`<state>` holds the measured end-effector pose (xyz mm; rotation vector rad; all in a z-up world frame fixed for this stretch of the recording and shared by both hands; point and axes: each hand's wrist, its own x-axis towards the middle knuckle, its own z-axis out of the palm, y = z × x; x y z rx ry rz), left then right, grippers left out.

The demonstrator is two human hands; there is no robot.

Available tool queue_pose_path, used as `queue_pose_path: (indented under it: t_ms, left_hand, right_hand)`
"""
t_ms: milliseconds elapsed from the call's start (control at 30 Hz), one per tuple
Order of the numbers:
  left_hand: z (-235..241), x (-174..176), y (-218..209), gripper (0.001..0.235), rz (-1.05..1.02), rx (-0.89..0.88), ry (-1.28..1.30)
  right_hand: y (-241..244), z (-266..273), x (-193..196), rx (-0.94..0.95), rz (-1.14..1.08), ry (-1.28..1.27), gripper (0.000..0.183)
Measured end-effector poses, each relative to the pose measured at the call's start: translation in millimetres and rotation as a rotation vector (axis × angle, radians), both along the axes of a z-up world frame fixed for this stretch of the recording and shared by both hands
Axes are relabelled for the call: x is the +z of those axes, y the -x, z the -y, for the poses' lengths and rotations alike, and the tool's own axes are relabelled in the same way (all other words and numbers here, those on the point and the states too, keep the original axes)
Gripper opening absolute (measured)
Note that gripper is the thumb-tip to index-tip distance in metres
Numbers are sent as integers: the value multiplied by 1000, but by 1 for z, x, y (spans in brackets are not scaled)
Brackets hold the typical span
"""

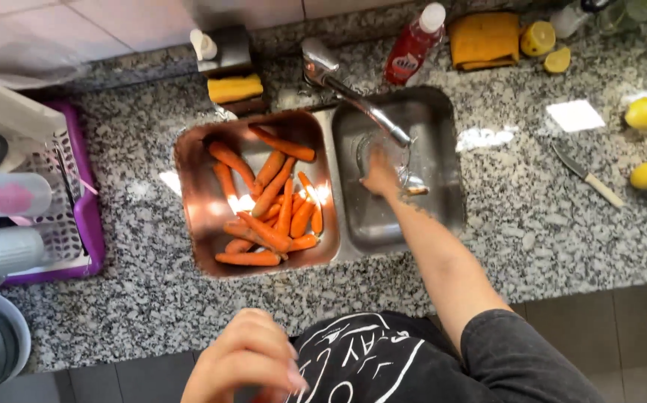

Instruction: The person organizes dishes by moving bowls and plates from a drying rack onto the counter. They then walk to a table, pick up a slice of bread with green spread, and pour a liquid from a bottle into a metal cup. Finally, they return to the sink to rinse a plastic container under running water.

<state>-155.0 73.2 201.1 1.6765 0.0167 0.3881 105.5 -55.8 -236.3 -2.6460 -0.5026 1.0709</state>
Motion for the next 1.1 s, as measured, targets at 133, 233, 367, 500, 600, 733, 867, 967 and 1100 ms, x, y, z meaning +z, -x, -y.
queue_pose_path:
  t_ms: [133,233,367,500,600,733,867,967,1100]
  left_hand:
    - [-8,-65,33,10,-176,53,94]
    - [-8,-83,44,12,-335,141,179]
    - [-8,-82,40,10,-361,165,250]
    - [-8,-79,34,13,-385,153,211]
    - [-8,-76,34,16,-404,104,161]
    - [-9,-74,34,15,-419,86,164]
    - [-5,-72,36,15,-480,95,178]
    - [-5,-71,33,15,-395,45,148]
    - [-2,-69,36,16,-365,42,170]
  right_hand:
    - [14,4,-17,171,111,-56,91]
    - [15,31,-56,333,483,-124,46]
    - [5,37,-28,566,580,412,84]
    - [-7,42,-88,548,615,243,70]
    - [-3,23,-36,324,316,-100,52]
    - [-15,10,3,-387,-46,-625,42]
    - [-21,19,63,-962,-326,-884,40]
    - [-25,27,87,-929,-463,-619,24]
    - [-18,43,99,-890,-474,-661,16]
